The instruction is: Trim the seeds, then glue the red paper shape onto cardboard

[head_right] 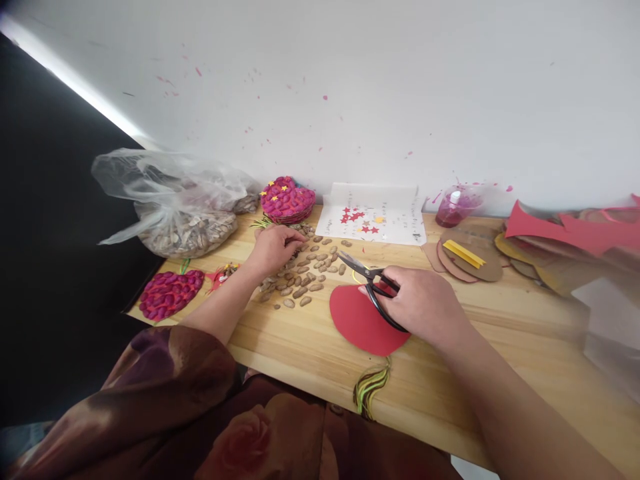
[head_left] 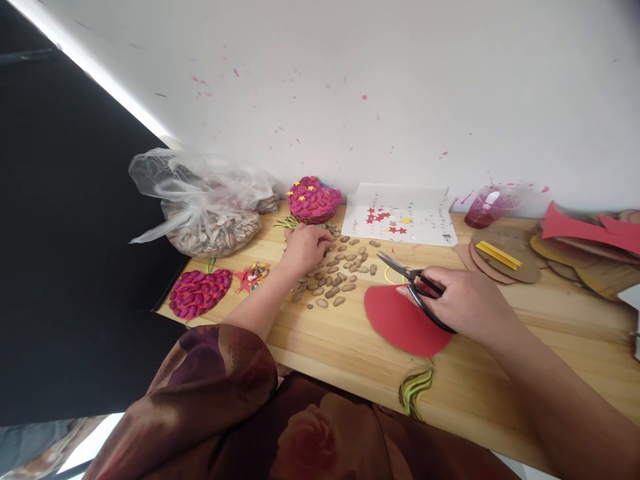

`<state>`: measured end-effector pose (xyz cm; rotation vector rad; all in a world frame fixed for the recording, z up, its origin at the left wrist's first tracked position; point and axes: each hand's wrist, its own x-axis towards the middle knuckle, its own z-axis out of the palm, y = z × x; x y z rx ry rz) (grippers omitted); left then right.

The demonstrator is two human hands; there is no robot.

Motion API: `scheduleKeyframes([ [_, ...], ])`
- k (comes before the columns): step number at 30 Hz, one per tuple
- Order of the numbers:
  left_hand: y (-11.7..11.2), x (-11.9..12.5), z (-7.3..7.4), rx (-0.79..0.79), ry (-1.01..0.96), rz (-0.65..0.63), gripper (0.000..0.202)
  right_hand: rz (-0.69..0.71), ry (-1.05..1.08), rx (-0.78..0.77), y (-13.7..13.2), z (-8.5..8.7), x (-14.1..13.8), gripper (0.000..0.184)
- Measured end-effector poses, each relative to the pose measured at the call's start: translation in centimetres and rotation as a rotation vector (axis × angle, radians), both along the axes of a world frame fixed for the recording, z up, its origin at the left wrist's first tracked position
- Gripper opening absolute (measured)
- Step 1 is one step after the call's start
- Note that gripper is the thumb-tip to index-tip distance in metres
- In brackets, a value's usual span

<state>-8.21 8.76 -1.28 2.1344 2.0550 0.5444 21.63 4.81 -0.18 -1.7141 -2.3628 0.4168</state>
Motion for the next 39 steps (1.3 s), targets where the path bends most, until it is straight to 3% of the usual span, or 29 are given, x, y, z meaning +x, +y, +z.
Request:
scheduleKeyframes([
  [8, 0.3, 0.2, -0.5, -0.03, 0.013, -0.021, 0.018, 0.006, -0.004, 0.001, 0.1, -0.1, -0.1, 0.048],
  [20, -1.0, -1.4, 0.4, 0.012, 0.024, -0.017, 0.017, 0.004, -0.008, 0.014, 0.0, 0.0, -0.1, 0.049],
  [32, 0.7, 1.5, 0.3, -0.024, 0.176, -0.031, 0.016, -0.005, -0.025, -0.006, -0.1, 0.2, -0.2, 0.047],
  [39, 0.5, 0.9, 0.7, -0.019, 0.184, -0.08, 0.012, 0.01, 0.123, -0.002, -0.3, 0.3, -0.2, 0.048],
])
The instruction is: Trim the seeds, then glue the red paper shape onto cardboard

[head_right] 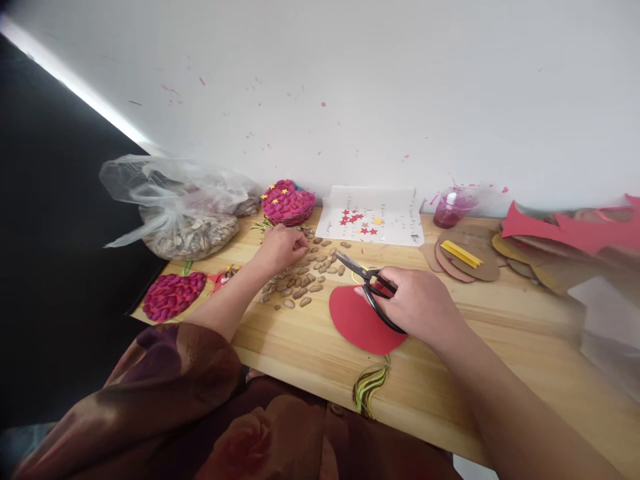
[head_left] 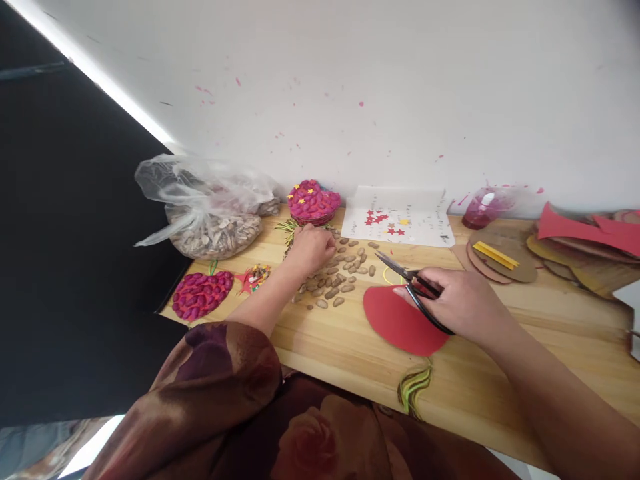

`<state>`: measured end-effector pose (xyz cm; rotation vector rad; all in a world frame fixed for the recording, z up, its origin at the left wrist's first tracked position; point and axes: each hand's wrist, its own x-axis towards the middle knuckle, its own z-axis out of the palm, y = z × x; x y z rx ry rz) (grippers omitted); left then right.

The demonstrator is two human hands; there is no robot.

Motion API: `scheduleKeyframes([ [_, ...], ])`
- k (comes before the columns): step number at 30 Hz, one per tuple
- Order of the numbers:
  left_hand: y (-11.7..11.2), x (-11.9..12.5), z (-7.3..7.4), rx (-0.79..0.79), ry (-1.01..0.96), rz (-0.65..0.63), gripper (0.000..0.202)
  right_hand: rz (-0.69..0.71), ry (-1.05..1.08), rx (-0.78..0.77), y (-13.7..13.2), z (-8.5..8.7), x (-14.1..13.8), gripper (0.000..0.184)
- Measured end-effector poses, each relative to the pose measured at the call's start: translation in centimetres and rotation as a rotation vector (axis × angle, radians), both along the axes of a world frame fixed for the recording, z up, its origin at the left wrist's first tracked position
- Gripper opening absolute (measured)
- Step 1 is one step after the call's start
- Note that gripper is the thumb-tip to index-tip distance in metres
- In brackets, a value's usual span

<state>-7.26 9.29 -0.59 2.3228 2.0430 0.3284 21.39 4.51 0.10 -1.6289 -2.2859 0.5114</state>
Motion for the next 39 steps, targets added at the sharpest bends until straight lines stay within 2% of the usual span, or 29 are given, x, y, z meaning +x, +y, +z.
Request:
scheduleKeyframes([
  [2, -0.9, 0.0, 0.5, 0.043, -0.053, -0.027, 0.011, 0.002, 0.14, -0.039, -0.2, 0.1, -0.1, 0.049],
  [3, -1.5, 0.2, 0.9, 0.091, -0.14, -0.055, 0.009, -0.001, 0.236, -0.089, -0.3, 0.2, -0.2, 0.048],
  [5, -3.1, 1.1, 1.6, 0.178, -0.354, -0.133, 0.008, -0.017, 0.452, -0.254, -0.5, 0.3, -0.5, 0.046],
  [7, -4.8, 2.5, 2.1, 0.267, -0.463, -0.235, 0.009, -0.033, 0.646, -0.454, -0.9, 0.4, -0.9, 0.043],
  [10, -6.8, 4.7, 2.4, 0.46, -0.38, -0.385, 0.008, 0.085, 0.851, -0.639, -1.3, 0.4, -1.4, 0.043],
  [12, -7.5, 5.8, 2.3, 0.568, -0.287, -0.498, 0.004, 0.149, 0.96, -0.702, -1.5, 0.4, -1.6, 0.042],
  [14, -7.8, 6.3, 2.0, 0.636, -0.229, -0.575, 0.011, 0.172, 1.026, -0.738, -1.5, 0.4, -1.6, 0.04],
  [17, -7.8, 6.0, 1.5, 0.69, -0.197, -0.612, 0.023, 0.165, 1.044, -0.717, -1.4, 0.6, -1.5, 0.038],
  [22, -8.5, 4.8, 0.8, 0.665, -0.155, -0.667, 0.036, 0.17, 0.944, -0.566, -1.9, 1.1, -1.6, 0.028],
  [24, -8.7, 4.6, 0.5, 0.634, -0.171, -0.685, 0.038, 0.13, 0.87, -0.44, -2.4, 1.0, -1.8, 0.021],
  [26, -8.9, 4.8, 0.1, 0.604, -0.221, -0.704, 0.038, 0.133, 0.762, -0.205, -2.7, 0.8, -1.9, 0.016],
  [29, -9.1, 5.4, -0.4, 0.572, -0.353, -0.702, 0.032, 0.253, 0.575, 0.207, -3.0, 0.2, -1.8, 0.017],
  [31, -9.4, 5.9, -0.6, 0.518, -0.513, -0.593, 0.022, 0.316, 0.514, 0.362, -3.0, 0.0, -1.8, 0.016],
  [33, -9.9, 6.6, -0.6, 0.365, -0.778, -0.368, 0.01, 0.332, 0.485, 0.465, -3.0, 0.0, -1.7, 0.013],
  [34, -10.1, 6.9, -0.6, 0.239, -0.946, -0.239, 0.008, 0.334, 0.458, 0.532, -3.0, 0.1, -1.7, 0.012],
  [36, -10.5, 7.6, -0.4, -0.063, -1.303, -0.042, 0.017, 0.357, 0.351, 0.7, -3.0, 0.3, -1.7, 0.012],
  [38, -10.8, 8.3, -0.2, -0.315, -1.591, 0.047, 0.028, 0.396, 0.225, 0.837, -3.0, 0.3, -1.8, 0.015],
  [39, -10.9, 8.5, -0.1, -0.393, -1.688, 0.063, 0.032, 0.423, 0.181, 0.874, -3.1, 0.2, -1.8, 0.015],
])
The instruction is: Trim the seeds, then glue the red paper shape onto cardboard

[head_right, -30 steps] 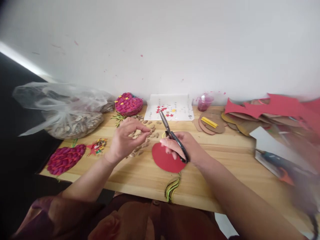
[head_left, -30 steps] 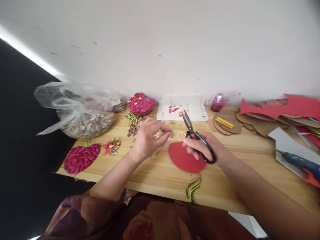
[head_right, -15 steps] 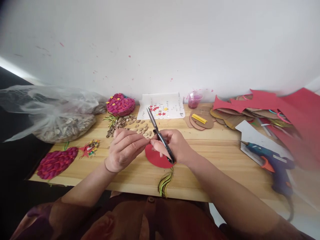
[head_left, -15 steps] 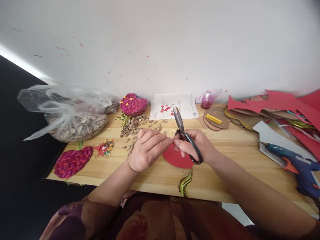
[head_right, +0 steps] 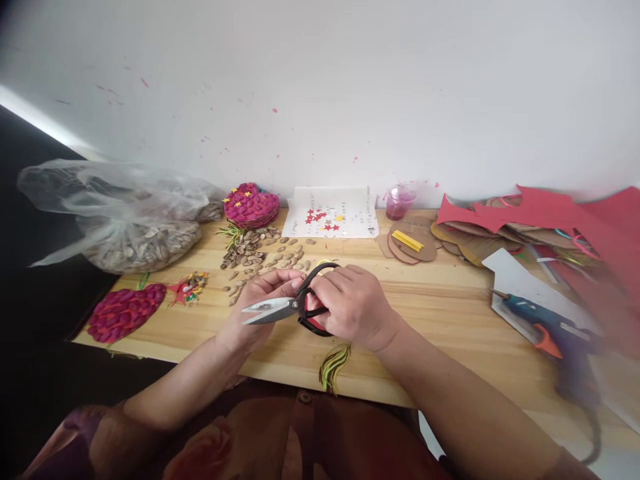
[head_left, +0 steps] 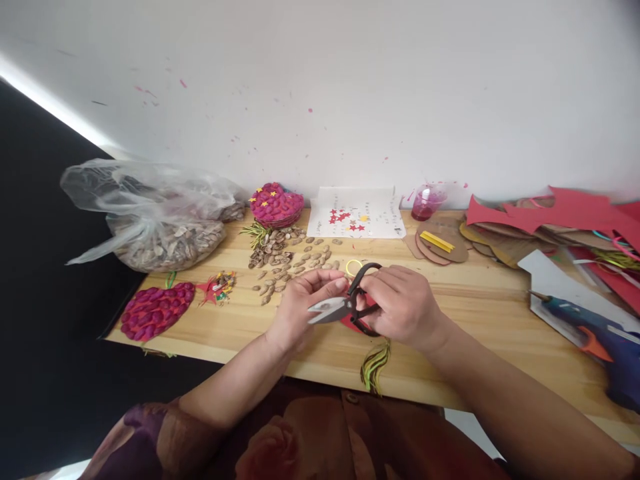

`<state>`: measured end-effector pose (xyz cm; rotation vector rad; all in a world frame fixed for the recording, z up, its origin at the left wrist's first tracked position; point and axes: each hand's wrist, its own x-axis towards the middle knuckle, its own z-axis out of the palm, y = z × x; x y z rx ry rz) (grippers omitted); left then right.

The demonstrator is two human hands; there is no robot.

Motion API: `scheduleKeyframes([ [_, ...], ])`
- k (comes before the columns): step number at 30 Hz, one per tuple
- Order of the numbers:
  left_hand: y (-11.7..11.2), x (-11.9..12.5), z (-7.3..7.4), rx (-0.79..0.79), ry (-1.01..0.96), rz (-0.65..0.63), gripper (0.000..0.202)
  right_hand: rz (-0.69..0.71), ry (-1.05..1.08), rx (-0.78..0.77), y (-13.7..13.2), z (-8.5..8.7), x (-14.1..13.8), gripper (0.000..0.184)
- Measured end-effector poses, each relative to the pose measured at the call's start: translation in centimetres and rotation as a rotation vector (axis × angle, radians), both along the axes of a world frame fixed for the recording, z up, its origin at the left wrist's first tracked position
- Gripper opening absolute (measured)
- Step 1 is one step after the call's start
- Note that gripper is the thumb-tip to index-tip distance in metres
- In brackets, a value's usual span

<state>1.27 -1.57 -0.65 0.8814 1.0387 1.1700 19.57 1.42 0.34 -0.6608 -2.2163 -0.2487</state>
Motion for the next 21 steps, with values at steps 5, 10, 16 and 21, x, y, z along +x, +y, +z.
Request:
scheduleKeyframes([
  [5, -0.1, 0.7, 0.4, -0.119, -0.18, -0.033, 0.035, 0.026, -0.082, 0.1, -0.2, -0.3, -0.1, 0.011],
  [10, -0.2, 0.2, 0.4, -0.14, -0.292, 0.018, 0.03, 0.021, 0.001, -0.033, -0.1, 0.0, -0.1, 0.013],
  [16, -0.5, -1.6, 0.7, -0.165, -0.394, 0.037, 0.024, -0.101, 0.073, -0.287, 0.4, 0.1, 0.6, 0.015],
  [21, -0.9, -2.6, 1.4, -0.208, -0.429, 0.063, 0.018, -0.213, -0.046, -0.234, 0.8, -0.1, 0.7, 0.016],
])
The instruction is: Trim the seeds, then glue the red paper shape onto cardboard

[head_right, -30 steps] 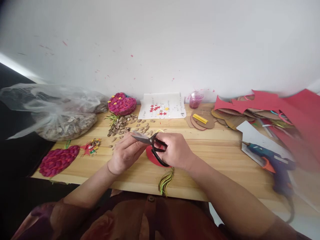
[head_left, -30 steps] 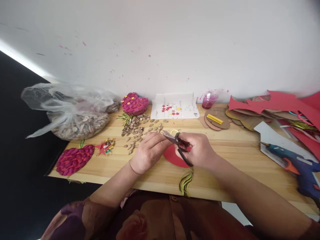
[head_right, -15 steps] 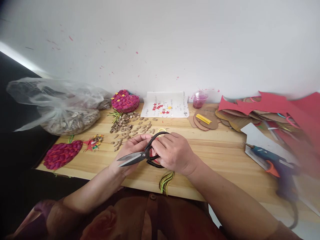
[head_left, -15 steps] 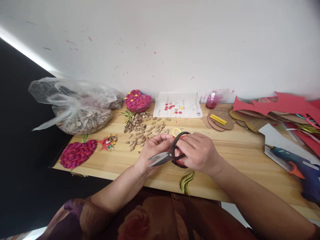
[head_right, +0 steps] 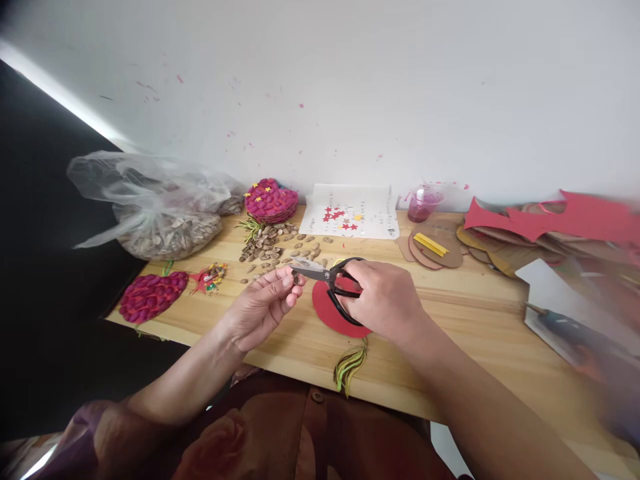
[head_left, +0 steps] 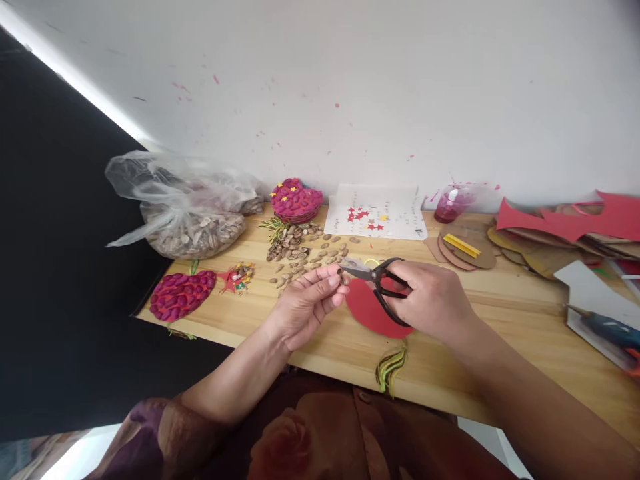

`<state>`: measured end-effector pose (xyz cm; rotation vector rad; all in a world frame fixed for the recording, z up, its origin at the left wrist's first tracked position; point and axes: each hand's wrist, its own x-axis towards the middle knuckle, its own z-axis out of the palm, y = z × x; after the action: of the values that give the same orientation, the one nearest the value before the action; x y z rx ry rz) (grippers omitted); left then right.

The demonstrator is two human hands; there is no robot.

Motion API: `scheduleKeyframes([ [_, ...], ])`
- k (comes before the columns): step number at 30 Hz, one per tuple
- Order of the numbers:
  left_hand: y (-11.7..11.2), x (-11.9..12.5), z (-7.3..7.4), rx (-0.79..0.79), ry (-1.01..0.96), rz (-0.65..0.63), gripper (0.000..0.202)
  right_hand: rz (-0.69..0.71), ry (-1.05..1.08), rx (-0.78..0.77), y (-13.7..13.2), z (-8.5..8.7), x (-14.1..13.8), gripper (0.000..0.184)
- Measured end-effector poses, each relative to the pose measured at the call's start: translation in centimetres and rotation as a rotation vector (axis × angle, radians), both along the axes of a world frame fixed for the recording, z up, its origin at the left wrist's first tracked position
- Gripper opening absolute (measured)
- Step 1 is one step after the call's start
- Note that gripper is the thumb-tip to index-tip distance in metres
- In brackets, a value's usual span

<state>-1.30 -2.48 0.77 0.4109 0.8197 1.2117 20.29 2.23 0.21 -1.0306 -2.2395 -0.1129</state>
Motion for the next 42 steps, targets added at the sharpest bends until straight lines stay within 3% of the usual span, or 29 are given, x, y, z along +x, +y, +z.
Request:
scheduleKeyframes([
  [7, -0.7, -0.5, 0.0, -0.071, -0.023, -0.008, 0.008, -0.034, -0.103, 0.069, -0.4, -0.4, -0.5, 0.01],
  [12, -0.9, -0.6, -0.1, -0.117, -0.003, 0.009, 0.017, -0.005, -0.116, 0.031, -0.6, -0.2, -0.7, 0.013],
  [17, -1.1, -0.7, -0.1, -0.086, 0.019, -0.018, 0.007, -0.041, -0.16, -0.026, -0.6, -0.2, -0.7, 0.015],
  [30, -1.0, -0.9, 0.0, -0.093, 0.087, -0.009, 0.011, -0.055, -0.2, -0.027, -0.8, -0.3, -0.8, 0.023],
  [42, -1.0, -1.4, -0.2, -0.107, 0.087, -0.023, 0.013, -0.062, -0.212, -0.143, -0.7, -0.5, -0.7, 0.022],
])
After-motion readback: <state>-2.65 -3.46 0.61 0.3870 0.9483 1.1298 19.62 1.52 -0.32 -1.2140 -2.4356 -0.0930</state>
